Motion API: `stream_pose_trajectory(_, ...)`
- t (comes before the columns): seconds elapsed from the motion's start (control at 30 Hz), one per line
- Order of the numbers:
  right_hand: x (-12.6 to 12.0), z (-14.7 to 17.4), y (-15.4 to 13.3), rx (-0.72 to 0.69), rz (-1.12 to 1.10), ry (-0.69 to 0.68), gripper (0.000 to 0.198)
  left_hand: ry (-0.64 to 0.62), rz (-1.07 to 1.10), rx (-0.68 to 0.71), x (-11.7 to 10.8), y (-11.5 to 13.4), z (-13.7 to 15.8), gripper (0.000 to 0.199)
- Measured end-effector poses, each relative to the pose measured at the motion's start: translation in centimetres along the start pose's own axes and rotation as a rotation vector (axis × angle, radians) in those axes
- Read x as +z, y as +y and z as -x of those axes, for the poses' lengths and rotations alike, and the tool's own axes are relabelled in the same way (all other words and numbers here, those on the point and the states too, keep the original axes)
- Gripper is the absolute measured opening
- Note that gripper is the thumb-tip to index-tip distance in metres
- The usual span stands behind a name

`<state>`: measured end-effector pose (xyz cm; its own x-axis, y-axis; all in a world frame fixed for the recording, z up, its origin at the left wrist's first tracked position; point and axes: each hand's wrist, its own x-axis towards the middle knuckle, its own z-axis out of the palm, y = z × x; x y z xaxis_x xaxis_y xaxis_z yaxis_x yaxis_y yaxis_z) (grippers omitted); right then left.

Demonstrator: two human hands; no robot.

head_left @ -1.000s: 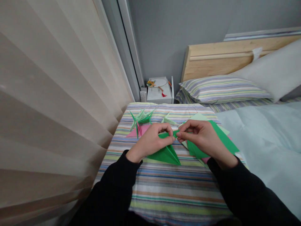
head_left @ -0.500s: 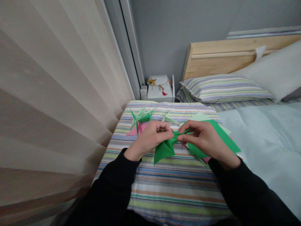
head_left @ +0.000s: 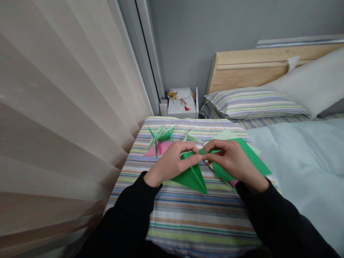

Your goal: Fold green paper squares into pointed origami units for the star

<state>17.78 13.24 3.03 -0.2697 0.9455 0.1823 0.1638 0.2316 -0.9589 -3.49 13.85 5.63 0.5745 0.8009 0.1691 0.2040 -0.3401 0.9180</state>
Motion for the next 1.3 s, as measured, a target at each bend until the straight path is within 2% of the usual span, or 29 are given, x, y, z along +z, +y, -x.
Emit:
stream_pose_trajectory(0.3, 0.2, 0.1, -0.3, 0.026, -0.082, 0.002, 0.017, 0.075, 0.085, 0.054, 0.6, -0.9, -0.3, 0.007)
stream_pose_trajectory(0.37, 0.3, 0.1, -0.4, 0.009, -0.091, 0.026, 0.016, 0.078, 0.072, 0.056, 0.6, -0.7, -0.1, 0.008)
stream_pose_trajectory(0.43, 0.4, 0.0, -0.5, -0.039, -0.1, 0.099, 0.017, 0.133, 0.069, 0.076, 0.6, -0.6, 0.1, 0.015)
stream_pose_trajectory(0.5, 0.6, -0.2, -0.5, -0.105, -0.112, 0.235, 0.018, 0.303, 0.088, 0.122, 0.6, -0.7, 0.1, 0.018)
stream_pose_trajectory(0.57, 0.8, -0.3, -0.6, -0.18, -0.127, 0.408, 0.018, 0.554, 0.144, 0.151, 0.6, -1.2, 0.0, 0.023)
stream_pose_trajectory(0.6, 1.0, -0.3, -0.7, -0.217, -0.133, 0.494, 0.017, 0.698, 0.164, 0.14, 0.7, -1.6, -0.1, 0.023)
stream_pose_trajectory(0.63, 1.2, -0.4, -0.7, -0.248, -0.137, 0.572, 0.016, 0.777, 0.172, 0.1, 0.7, -1.9, -0.3, 0.022)
stream_pose_trajectory(0.67, 1.4, -0.4, -0.7, -0.269, -0.14, 0.635, 0.015, 0.767, 0.191, 0.052, 0.9, -2.2, -0.4, 0.018)
stream_pose_trajectory(0.73, 1.9, -0.4, -0.7, -0.292, -0.152, 0.72, 0.015, 0.581, 0.234, -0.065, 1.5, -2.6, -0.7, 0.009)
stream_pose_trajectory(0.83, 2.5, -0.4, -0.6, -0.317, -0.157, 0.797, 0.014, 0.43, 0.305, -0.212, 2.8, -2.4, -0.8, 0.001)
stream_pose_trajectory(0.9, 2.9, -0.3, -0.4, -0.33, -0.154, 0.816, 0.013, 0.318, 0.406, -0.315, 3.7, -2.0, -0.7, 0.011)
stream_pose_trajectory(0.97, 3.2, -0.2, -0.1, -0.338, -0.14, 0.774, 0.012, 0.379, 0.524, -0.273, 4.6, -1.7, -0.7, 0.024)
stream_pose_trajectory(1.07, 3.7, 0.0, 0.1, -0.339, -0.092, 0.634, 0.011, 0.565, 0.654, -0.133, 5.4, -1.7, -0.9, 0.026)
stream_pose_trajectory(1.17, 4.0, 0.1, 0.0, -0.319, -0.078, 0.538, 0.012, 0.705, 0.731, -0.127, 5.6, -1.9, -1.0, 0.03)
stream_pose_trajectory(1.23, 4.1, 0.1, 0.0, -0.299, -0.081, 0.525, 0.012, 0.722, 0.792, -0.144, 5.6, -1.9, -1.0, 0.033)
stream_pose_trajectory(1.3, 4.2, 0.0, 0.0, -0.278, -0.087, 0.523, 0.013, 0.676, 0.889, -0.156, 5.6, -1.7, -1.0, 0.034)
